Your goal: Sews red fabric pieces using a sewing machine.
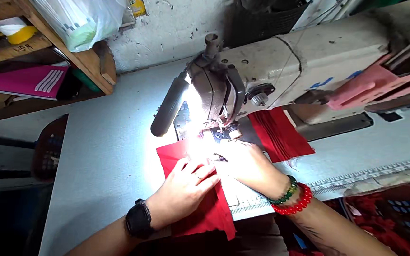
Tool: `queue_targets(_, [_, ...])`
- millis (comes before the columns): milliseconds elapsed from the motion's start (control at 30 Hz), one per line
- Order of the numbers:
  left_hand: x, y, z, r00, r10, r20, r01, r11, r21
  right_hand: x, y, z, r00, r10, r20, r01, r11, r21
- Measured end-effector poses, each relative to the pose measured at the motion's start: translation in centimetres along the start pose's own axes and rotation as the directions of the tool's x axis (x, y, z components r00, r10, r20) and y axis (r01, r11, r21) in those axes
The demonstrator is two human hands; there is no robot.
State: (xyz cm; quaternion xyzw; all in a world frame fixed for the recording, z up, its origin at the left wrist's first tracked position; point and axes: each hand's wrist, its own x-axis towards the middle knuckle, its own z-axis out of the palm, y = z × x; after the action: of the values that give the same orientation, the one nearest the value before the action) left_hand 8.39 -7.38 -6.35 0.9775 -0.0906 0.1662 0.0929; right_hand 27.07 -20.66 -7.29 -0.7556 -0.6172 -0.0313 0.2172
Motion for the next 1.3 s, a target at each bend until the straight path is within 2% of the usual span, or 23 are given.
queue_targets(300, [-0.1,-0.1,0.1,0.999,0.002,0.040,-0.003,1.000,0.020,-0.1,0.2,0.3,0.999,-0.019,-0.031,0.019,1.000,-0.002])
queue_targets(867, [0.2,-0.2,0.1,0.999,-0.003,0.041,0.002,1.000,0.022,0.1,-0.3,-0.1,0.998,0.061,0.009,-0.061,0.997,0.039])
queue_targets(1033, [0.3,-0.7,0.0,0.999,0.002,0.044,0.000,0.999,-0.037,0.0,-0.1,0.0,0.999,-0.004,-0.038,0.005,1.000,0.029])
queue_targets(1100, [0.2,-0.7,0.0,0.999,0.020,0.031,-0.019,0.999,-0.032,-0.3,0.1,-0.2,1.000,-0.028,-0.013,0.029,0.999,0.031])
queue_targets(1300, [-1.9,4.0,-0.5,0.998,-0.010,0.055,0.010,1.000,-0.001,-6.0,-1.4,-1.9,0.995,-0.102,0.013,0.099,0.985,0.140])
